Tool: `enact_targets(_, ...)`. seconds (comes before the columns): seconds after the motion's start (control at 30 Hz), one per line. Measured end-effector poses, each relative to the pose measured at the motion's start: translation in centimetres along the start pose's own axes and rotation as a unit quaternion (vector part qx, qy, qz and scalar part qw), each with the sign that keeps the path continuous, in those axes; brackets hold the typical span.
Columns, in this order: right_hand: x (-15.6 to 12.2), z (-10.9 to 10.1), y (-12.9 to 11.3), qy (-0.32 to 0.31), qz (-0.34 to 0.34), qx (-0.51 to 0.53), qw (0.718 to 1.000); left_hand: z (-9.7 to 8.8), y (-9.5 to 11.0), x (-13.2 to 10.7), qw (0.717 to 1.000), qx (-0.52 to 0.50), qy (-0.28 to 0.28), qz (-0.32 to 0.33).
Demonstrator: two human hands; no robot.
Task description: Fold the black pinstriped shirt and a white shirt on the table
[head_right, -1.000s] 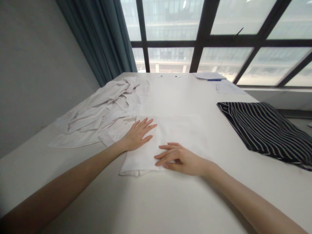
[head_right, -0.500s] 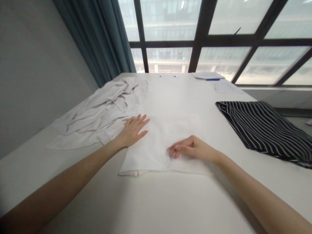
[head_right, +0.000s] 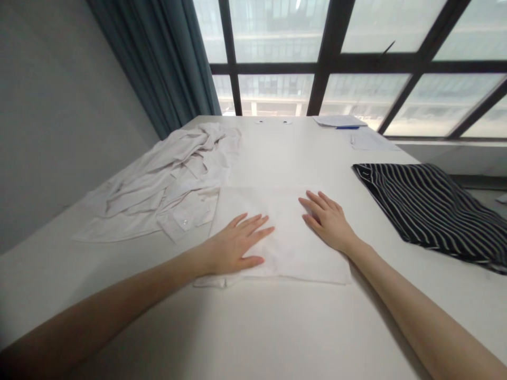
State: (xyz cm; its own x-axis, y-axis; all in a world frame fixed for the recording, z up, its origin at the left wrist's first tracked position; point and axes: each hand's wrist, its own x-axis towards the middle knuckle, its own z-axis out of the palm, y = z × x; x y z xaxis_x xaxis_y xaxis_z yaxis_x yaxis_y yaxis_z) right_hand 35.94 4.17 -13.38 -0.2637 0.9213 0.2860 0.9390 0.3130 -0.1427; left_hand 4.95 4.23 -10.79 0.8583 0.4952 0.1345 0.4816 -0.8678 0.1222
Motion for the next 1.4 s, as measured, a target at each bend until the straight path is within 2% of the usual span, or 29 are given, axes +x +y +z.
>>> enact_targets(0.1,0.0,0.0,-0.1,-0.001,0.026,-0.017,1.000,-0.2,1.1,-0.1,0.995,-0.069,-0.019,0.070)
enact_targets(0.23,-0.1,0.2,0.0,0.011,0.058,-0.015,0.998,-0.8,1.0,-0.1,0.982,-0.119,-0.045,0.143)
enact_targets(0.4,0.1,0.2,0.3,0.013,0.067,-0.005,0.998,-1.2,1.0,0.1,0.972,-0.143,-0.073,0.170)
enact_targets(0.5,0.0,-0.1,0.0,0.052,0.097,-0.014,0.994,-1.3,0.8,0.2,0.962,-0.201,-0.087,0.163)
enact_targets(0.57,-0.2,-0.3,-0.8,0.087,0.105,-0.024,0.990,-1.1,0.3,0.3,0.942,-0.293,-0.077,0.143)
enact_targets(0.63,-0.5,-0.6,-2.4,0.107,0.088,-0.017,0.990,-0.7,-0.2,0.4,0.913,-0.399,-0.031,0.075)
enact_targets(0.7,-0.9,-0.7,-4.4,0.096,0.058,-0.001,0.994,-0.2,-0.5,0.6,0.889,-0.455,0.042,-0.032)
enact_targets(0.77,-1.2,-0.7,-6.4,0.053,0.024,0.008,0.998,0.2,-0.6,0.9,0.886,-0.439,0.106,-0.103)
enact_targets(0.8,-1.4,-0.7,-7.2,0.029,0.009,0.008,1.000,0.2,-0.5,1.0,0.894,-0.414,0.126,-0.112)
enact_targets(0.9,-1.7,-0.6,-8.3,-0.016,-0.021,0.003,1.000,0.1,-0.1,1.2,0.931,-0.324,0.149,-0.076)
enact_targets(0.97,-1.8,-0.6,-8.2,-0.018,-0.030,-0.003,0.999,0.1,0.3,1.1,0.953,-0.266,0.138,-0.045)
enact_targets(1.1,-2.1,-0.8,-7.7,-0.027,-0.042,-0.017,0.999,0.2,0.7,0.6,0.982,-0.170,0.081,-0.001)
enact_targets(1.27,-3.0,-1.3,-6.9,-0.046,-0.044,-0.029,0.998,0.2,0.5,-0.9,0.991,-0.115,0.034,0.064)
enact_targets(1.4,-4.0,-1.5,-5.8,-0.040,-0.042,-0.026,0.998,0.2,0.2,-2.1,0.994,-0.082,0.009,0.076)
